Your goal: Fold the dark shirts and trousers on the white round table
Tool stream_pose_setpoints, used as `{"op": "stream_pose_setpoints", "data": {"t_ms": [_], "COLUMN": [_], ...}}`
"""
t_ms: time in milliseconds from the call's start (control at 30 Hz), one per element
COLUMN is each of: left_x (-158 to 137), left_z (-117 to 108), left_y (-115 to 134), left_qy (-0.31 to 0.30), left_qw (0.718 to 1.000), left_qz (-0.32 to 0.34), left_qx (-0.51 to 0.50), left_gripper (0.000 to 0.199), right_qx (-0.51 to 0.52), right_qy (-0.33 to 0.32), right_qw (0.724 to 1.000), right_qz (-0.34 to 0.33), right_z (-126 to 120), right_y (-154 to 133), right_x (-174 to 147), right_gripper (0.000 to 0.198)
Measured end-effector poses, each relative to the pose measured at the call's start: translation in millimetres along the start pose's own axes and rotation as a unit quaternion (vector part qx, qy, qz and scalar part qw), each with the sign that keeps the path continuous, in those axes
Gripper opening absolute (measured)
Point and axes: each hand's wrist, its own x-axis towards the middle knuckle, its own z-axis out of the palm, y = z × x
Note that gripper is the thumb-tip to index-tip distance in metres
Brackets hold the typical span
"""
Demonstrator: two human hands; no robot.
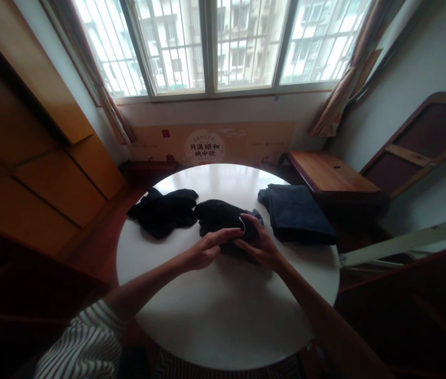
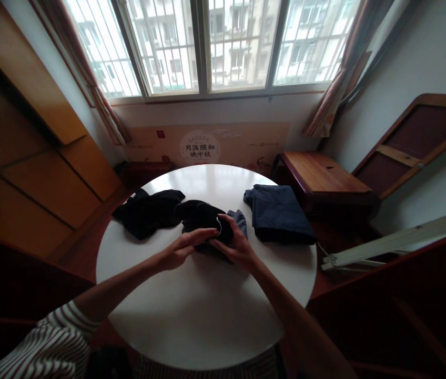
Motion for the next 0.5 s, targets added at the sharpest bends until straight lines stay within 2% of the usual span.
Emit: {"op": "stream_pose_setpoints", "data": {"t_ms": [67, 133, 167, 200, 267, 333, 400, 500], "left_x": [-1.2, -0.7, 0.4, 2.1, 6.2, 10.0, 12.8, 15.9], "left_z": [-4.5, -14.6, -21.1, -27.8, -40.3, -49.5, -55.3, -61.9], "left_y": [-9.3, -24.3, -33.6, -43.7, -64.2, -80.9, -89.5, -83.2], "left_qy": [0.08, 0.195, 0.237, 0.258, 0.235, 0.181, 0.167, 0.251], "left_qw": [0.995, 0.968, 0.95, 0.936, 0.931, 0.949, 0.961, 0.948], "left_qz": [0.012, -0.003, -0.027, -0.058, -0.121, -0.167, -0.191, -0.193], "left_qx": [0.061, 0.158, 0.201, 0.234, 0.251, 0.197, 0.107, -0.033], "left_gripper": [0.057, 0.042, 0.041, 0.048, 0.063, 0.049, 0.034, 0.036], "right_qx": [0.044, 0.129, 0.174, 0.215, 0.269, 0.3, 0.334, 0.371], "right_qy": [0.063, 0.109, 0.13, 0.148, 0.168, 0.183, 0.195, 0.203], "right_qw": [0.996, 0.983, 0.972, 0.96, 0.94, 0.925, 0.91, 0.896], "right_qz": [0.04, 0.073, 0.087, 0.099, 0.124, 0.144, 0.15, 0.134], "right_z": [0.5, -1.1, -2.1, -3.0, -4.0, -4.4, -5.7, -11.9], "right_y": [3.0, 7.5, 9.8, 11.9, 14.9, 15.8, 14.9, 11.9], "right_x": [3.3, 6.0, 7.2, 8.2, 10.1, 12.0, 14.2, 17.7], "right_gripper": [0.054, 0.059, 0.065, 0.069, 0.061, 0.046, 0.04, 0.041]}}
